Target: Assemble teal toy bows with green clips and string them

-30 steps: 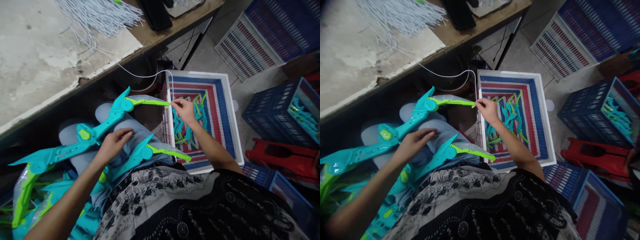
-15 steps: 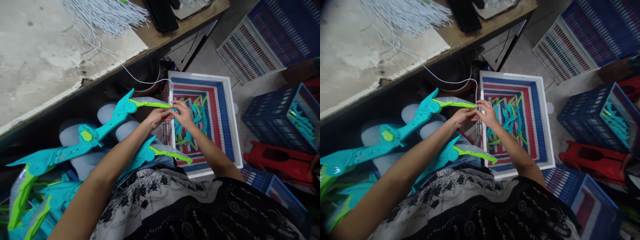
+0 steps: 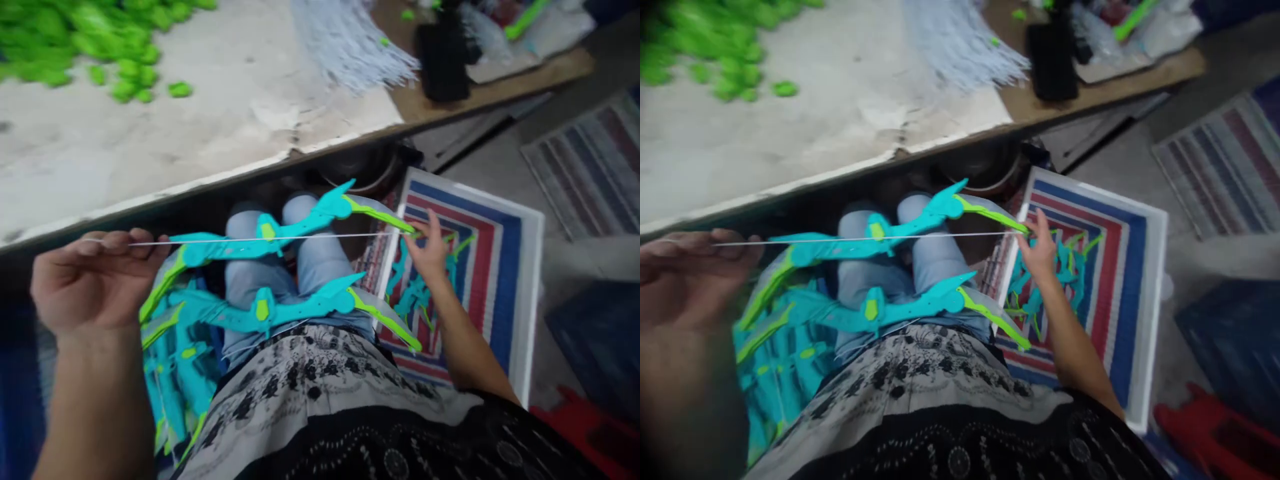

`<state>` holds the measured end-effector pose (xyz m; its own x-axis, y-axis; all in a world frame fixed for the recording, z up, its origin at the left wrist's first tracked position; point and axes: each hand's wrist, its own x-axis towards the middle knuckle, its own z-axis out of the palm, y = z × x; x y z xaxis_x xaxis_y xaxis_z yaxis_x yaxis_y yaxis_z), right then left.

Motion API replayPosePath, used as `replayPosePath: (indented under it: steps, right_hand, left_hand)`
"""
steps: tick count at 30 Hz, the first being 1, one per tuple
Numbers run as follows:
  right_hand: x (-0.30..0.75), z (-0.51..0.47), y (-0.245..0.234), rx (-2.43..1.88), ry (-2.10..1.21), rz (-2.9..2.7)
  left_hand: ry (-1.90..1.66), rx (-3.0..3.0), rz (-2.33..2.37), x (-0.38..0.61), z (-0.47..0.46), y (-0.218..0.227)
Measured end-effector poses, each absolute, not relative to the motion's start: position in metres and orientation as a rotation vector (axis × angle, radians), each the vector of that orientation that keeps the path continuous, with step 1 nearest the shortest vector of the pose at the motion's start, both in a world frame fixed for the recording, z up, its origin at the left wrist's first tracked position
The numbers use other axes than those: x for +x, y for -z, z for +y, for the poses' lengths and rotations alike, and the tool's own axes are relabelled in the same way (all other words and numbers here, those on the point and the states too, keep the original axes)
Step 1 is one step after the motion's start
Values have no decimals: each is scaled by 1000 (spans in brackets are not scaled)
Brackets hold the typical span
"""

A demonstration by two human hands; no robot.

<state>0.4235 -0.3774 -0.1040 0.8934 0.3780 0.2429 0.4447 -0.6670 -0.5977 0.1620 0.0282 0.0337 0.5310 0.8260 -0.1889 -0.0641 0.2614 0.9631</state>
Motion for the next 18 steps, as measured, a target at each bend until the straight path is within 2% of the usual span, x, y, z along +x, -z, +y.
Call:
replayPosePath:
  steps: [3, 5, 8, 9, 12, 15, 18]
  right_hand:
    - [430, -378, 100, -2490, 189, -670]
    - [436, -361, 92, -2564, 380, -854]
    - [423, -292, 75, -2357, 621, -1189]
    - [408, -260, 69, -2247, 589, -1322]
    - [341, -161, 60, -2032, 222, -1806]
    - [286, -91, 62, -2116, -55, -2147]
    - [283, -66, 63, -2220, -200, -2252]
  left_hand:
    - [-728, 998, 661, 133, 5, -32]
    - [-645, 947, 651, 133, -23, -22]
    - [-529, 862, 636, 148, -59, -6]
    - [-486, 826, 599, 154, -66, -2]
    - [-371, 723, 505, 163, -78, -1]
    - [-339, 662, 474, 159, -75, -8]
    - [-432, 701, 522, 140, -64, -13]
